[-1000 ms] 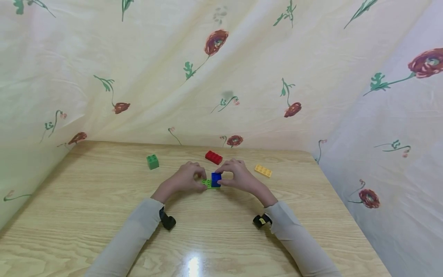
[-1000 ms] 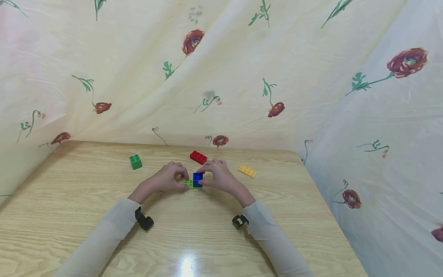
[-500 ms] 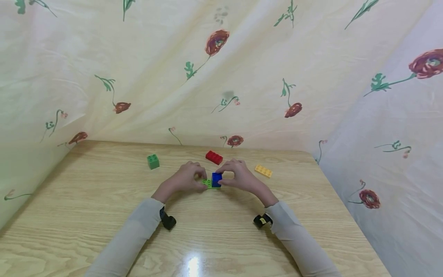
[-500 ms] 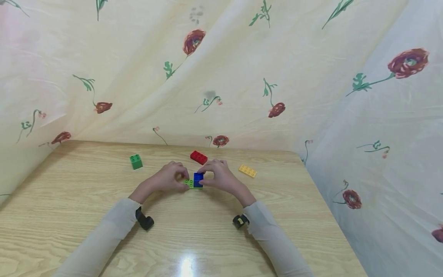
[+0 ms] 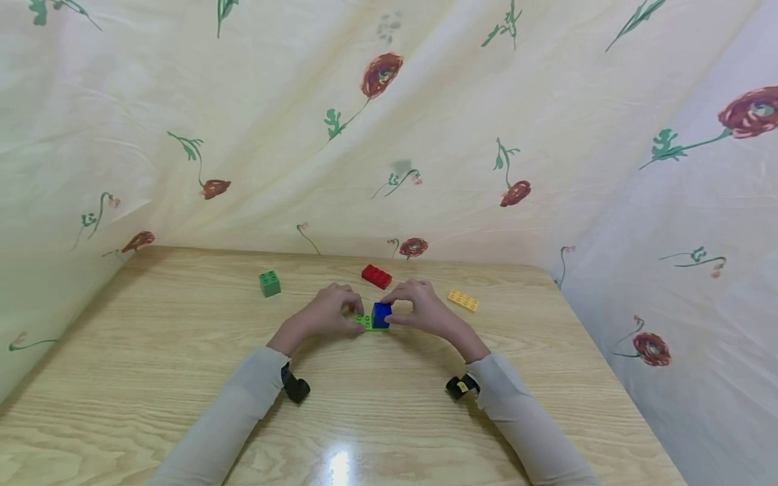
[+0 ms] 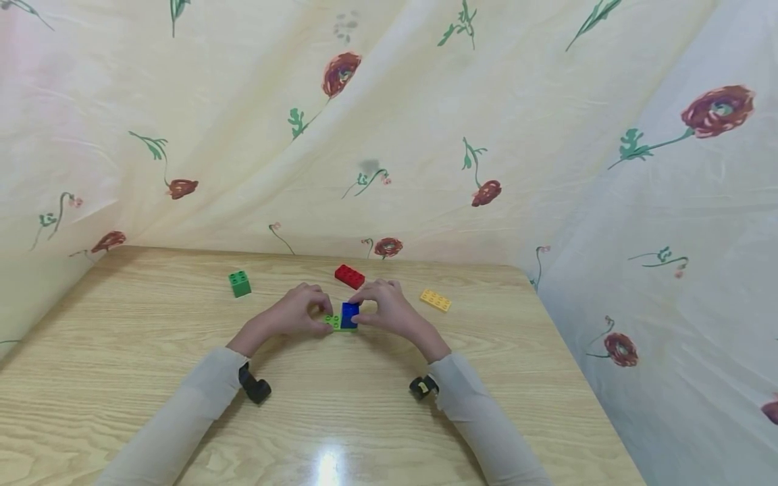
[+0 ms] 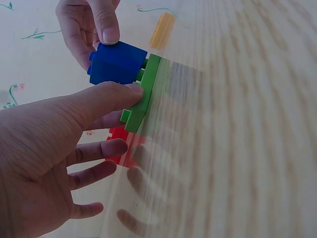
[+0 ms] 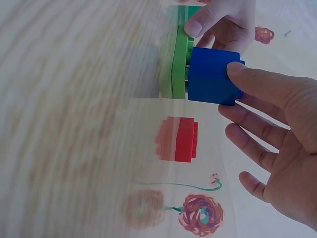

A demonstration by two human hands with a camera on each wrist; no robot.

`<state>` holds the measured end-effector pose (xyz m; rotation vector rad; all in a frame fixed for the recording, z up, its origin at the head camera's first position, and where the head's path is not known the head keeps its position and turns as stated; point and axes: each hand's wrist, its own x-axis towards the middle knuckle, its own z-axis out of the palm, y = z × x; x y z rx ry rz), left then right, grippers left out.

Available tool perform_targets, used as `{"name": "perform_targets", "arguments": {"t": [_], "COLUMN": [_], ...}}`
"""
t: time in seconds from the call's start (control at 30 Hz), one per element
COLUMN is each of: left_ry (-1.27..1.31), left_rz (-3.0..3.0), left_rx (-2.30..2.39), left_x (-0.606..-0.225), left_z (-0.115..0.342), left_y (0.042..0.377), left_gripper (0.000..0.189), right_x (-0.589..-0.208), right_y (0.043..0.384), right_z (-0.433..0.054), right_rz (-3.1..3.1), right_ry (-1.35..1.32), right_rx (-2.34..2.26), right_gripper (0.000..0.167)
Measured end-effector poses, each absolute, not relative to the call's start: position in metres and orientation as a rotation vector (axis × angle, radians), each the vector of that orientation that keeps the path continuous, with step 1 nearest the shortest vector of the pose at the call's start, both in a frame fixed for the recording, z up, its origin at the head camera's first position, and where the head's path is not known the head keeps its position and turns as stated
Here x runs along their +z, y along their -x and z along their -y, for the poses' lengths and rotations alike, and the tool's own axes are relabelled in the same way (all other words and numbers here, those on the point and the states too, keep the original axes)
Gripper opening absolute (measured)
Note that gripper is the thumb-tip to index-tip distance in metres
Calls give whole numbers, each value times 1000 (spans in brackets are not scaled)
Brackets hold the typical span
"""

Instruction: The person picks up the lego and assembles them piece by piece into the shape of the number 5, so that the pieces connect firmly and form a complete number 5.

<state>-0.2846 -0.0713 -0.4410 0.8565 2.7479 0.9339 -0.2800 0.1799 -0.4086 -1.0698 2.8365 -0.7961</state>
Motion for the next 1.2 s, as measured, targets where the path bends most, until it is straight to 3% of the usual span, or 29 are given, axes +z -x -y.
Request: {"name": "perform_targets", "arguments": {"t": [1.2], "left_ry": [-843], "left_rz": [-2744], "left_rx": [940], "left_x": [-443], "left_z": [71], "left_y": [287], "left_gripper": [19], "right_x": [-408], "right_y": [278], "right_z": [-178], "right_rz": [-2824], "right_ry": [1052], "right_rx": [-780], "right_gripper": [33]}}
